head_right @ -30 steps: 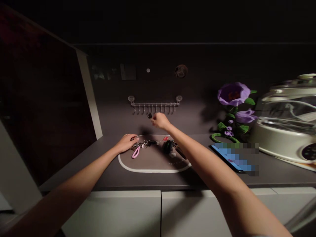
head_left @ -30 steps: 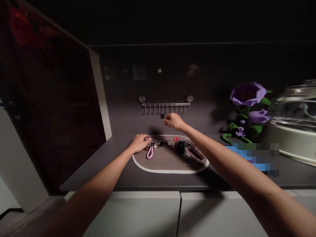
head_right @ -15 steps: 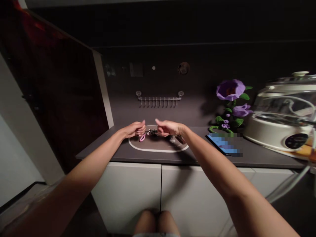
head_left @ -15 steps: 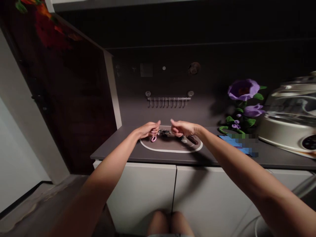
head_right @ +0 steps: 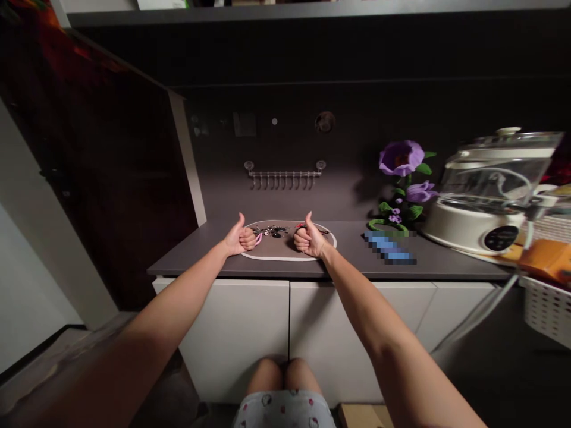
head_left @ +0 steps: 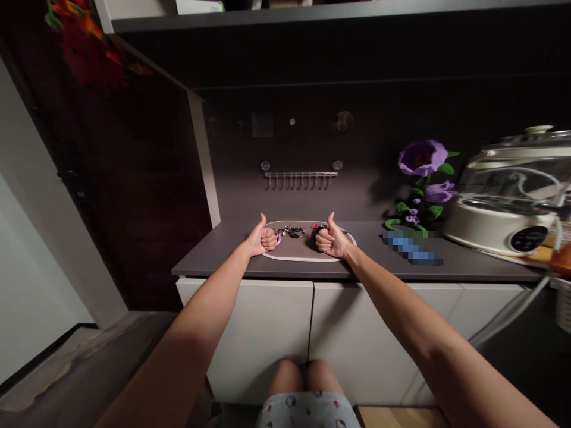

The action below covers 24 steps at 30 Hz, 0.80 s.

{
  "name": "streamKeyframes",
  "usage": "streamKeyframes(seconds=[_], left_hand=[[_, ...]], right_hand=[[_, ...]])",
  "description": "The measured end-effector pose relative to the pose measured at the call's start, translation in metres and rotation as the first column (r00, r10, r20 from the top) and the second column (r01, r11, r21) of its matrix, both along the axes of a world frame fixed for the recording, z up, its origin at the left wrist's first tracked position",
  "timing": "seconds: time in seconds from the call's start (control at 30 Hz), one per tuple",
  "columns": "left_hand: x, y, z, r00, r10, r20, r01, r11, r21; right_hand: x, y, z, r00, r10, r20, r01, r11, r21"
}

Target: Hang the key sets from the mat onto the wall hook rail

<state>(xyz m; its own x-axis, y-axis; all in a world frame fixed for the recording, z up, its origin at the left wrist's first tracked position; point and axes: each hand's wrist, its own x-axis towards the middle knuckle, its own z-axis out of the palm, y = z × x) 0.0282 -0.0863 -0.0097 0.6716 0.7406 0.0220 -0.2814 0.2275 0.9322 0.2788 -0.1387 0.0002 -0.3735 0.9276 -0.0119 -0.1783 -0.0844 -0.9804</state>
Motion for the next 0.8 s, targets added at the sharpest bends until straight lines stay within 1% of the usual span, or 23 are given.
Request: streamKeyframes(seconds=[0.1, 0.2, 0.33, 0.4, 0.47, 0.53, 0.6, 0.63, 0.7, 0.8], left_hand=[[0.001, 0.000, 0.001, 1.000, -0.024, 0.011, 0.024, 1.000, -0.002], [0.001, 0.000, 0.004, 0.999, -0.030, -0.013, 0.031, 0.999, 0.018], [-0.001, 0.008, 0.017, 0.997, -0.051, -0.061, 0.058, 0.992, 0.116], [-0.002, 0.016, 0.026, 0.997, -0.013, -0.077, 0.027, 0.982, 0.187], [-0.001, 0.028, 0.035, 0.993, 0.092, -0.077, -0.066, 0.955, 0.290], [0.001, 0.040, 0.041, 0.965, 0.243, -0.094, -0.181, 0.885, 0.430], [0.003, 0.052, 0.045, 0.907, 0.394, -0.147, -0.249, 0.786, 0.566], [0.004, 0.057, 0.045, 0.874, 0.456, -0.167, -0.260, 0.730, 0.632], [0.005, 0.067, 0.045, 0.813, 0.550, -0.191, -0.239, 0.614, 0.752], [0.004, 0.078, 0.039, 0.737, 0.642, -0.212, -0.132, 0.444, 0.886]], right_hand=[[-0.001, 0.001, 0.001, 1.000, 0.015, -0.020, -0.015, 1.000, -0.013], [-0.005, 0.003, 0.005, 0.998, 0.044, -0.044, -0.044, 0.999, -0.011], [-0.019, 0.016, 0.020, 0.998, 0.042, -0.045, -0.040, 0.998, 0.050], [-0.030, 0.027, 0.030, 1.000, 0.009, -0.021, -0.007, 0.995, 0.099], [-0.042, 0.038, 0.039, 0.998, -0.069, 0.011, 0.066, 0.985, 0.161], [-0.053, 0.051, 0.044, 0.984, -0.173, 0.037, 0.161, 0.962, 0.221], [-0.064, 0.063, 0.047, 0.957, -0.283, 0.063, 0.258, 0.930, 0.260], [-0.069, 0.069, 0.047, 0.938, -0.338, 0.079, 0.305, 0.912, 0.274], [-0.079, 0.081, 0.045, 0.891, -0.439, 0.117, 0.389, 0.869, 0.305], [-0.090, 0.099, 0.035, 0.809, -0.553, 0.197, 0.453, 0.802, 0.389]])
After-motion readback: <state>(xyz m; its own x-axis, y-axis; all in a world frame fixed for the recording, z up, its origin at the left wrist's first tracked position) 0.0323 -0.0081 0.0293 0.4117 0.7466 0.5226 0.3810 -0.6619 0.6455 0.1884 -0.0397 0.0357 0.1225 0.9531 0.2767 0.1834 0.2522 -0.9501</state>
